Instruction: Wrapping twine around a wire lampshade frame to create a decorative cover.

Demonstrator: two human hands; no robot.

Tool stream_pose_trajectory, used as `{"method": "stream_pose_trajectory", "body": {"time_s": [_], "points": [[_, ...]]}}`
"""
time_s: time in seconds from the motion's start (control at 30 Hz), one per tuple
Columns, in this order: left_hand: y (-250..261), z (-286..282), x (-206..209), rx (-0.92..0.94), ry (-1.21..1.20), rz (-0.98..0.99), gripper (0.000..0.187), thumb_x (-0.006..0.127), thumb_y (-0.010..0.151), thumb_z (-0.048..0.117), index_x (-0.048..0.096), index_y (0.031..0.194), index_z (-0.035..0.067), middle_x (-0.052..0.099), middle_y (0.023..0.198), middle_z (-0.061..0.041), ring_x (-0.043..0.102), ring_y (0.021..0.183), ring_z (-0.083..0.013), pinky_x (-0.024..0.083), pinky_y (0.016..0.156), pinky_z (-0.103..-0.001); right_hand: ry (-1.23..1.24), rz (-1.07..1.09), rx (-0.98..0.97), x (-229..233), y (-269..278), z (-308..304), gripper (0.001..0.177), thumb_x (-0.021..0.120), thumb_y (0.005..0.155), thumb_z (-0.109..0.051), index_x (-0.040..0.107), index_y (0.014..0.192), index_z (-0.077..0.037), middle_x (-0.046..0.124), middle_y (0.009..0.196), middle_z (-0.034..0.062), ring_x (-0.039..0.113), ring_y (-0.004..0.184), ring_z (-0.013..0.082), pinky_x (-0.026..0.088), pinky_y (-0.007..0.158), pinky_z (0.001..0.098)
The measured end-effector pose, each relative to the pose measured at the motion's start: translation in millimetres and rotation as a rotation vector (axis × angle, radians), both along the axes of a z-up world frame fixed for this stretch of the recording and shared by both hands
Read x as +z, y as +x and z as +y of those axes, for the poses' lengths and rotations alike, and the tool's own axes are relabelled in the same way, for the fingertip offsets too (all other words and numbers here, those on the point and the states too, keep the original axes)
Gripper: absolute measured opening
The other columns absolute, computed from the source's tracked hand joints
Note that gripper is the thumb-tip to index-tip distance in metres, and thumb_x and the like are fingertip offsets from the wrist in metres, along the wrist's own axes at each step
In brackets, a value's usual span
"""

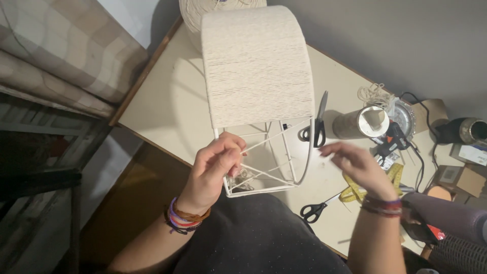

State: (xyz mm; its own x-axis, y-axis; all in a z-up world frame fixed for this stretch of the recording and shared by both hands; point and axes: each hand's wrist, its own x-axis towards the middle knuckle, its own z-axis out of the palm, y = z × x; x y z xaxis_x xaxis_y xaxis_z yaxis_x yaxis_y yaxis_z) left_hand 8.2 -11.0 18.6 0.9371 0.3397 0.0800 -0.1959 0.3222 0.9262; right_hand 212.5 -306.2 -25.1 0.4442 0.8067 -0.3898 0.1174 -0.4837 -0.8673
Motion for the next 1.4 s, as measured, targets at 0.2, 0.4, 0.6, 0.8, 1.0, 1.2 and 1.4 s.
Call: {"method": "stream_pose_trajectory", "body": {"time_s": [0.2,0.4,0.6,0.8,1.0,1.2,1.4], "points": [[-0.6,-2.0,-4.7,0.012,-0.026,-0.021,0.035,0.054,0.104,0.019,0.051,0.072,0.005,0.05,0.093,-0.012,0.047,0.074,-0.0109,0.042,0.057,-0.02,0.373,-0.57,0.224,-9.8,-22.1,83.3,0.023,0.079,0.083,-0.02,0.08,0.106,-0.015,0.067,0.114,0.0157,0.06,0.097,0.0398,0.048,0.087,0.0467],[-3.4,3.6,-9.7,0.027,-0.009,-0.019,0.035,0.055,0.103,0.019,0.051,0.072,0.005,0.05,0.092,-0.012,0.043,0.071,-0.0091,0.039,0.056,-0.02,0.414,-0.482,0.266,-32.9,-10.4,79.7,0.01,0.081,0.083,-0.027,0.083,0.085,-0.018,0.07,0.121,0.0092,0.06,0.101,0.0319,0.049,0.089,0.0406],[-4.1,6.3,-0.9,0.033,0.035,0.016,0.033,0.057,0.1,0.017,0.053,0.07,0.005,0.052,0.088,-0.013,0.044,0.073,-0.0095,0.039,0.054,-0.019,0.924,0.406,-0.741,-66.6,24.8,23.8,0.024,0.054,0.104,-0.024,0.057,0.083,-0.014,0.071,0.108,0.0106,0.069,0.103,0.0268,0.051,0.096,0.0446],[-6.3,8.1,-1.8,0.061,0.03,0.054,0.031,0.059,0.098,0.018,0.052,0.071,0.004,0.054,0.087,-0.012,0.042,0.071,-0.0078,0.039,0.054,-0.018,-0.567,-0.565,-0.289,-44.8,0.5,9.5,0.019,0.072,0.092,-0.037,0.082,0.104,-0.026,0.079,0.094,0.0119,0.074,0.096,0.0413,0.057,0.079,0.0509],[-4.5,6.5,-3.8,0.072,0.034,0.063,0.033,0.059,0.098,0.02,0.051,0.07,0.006,0.054,0.085,-0.012,0.042,0.068,-0.0067,0.04,0.054,-0.017,0.324,-0.746,0.116,-9.0,-38.7,84.2,0.034,0.078,0.084,-0.016,0.076,0.118,-0.01,0.066,0.122,0.0221,0.061,0.114,0.0483,0.047,0.096,0.0537],[-4.0,6.0,3.8,0.104,0.041,0.081,0.033,0.059,0.099,0.022,0.053,0.071,0.006,0.056,0.087,-0.01,0.044,0.069,-0.0048,0.041,0.055,-0.015,0.32,-0.699,0.211,-51.4,-22.7,85.5,0.009,0.077,0.087,-0.023,0.078,0.082,-0.016,0.077,0.101,0.0027,0.067,0.112,0.0256,0.041,0.097,0.0476],[-5.5,4.9,6.3,0.11,0.085,0.073,0.033,0.06,0.097,0.021,0.053,0.069,0.005,0.057,0.083,-0.013,0.045,0.069,-0.0089,0.04,0.054,-0.019,0.729,0.049,-0.952,-53.9,8.7,26.1,0.017,0.058,0.108,-0.021,0.063,0.097,-0.008,0.071,0.105,0.0105,0.071,0.095,0.0186,0.054,0.083,0.0289]]}}
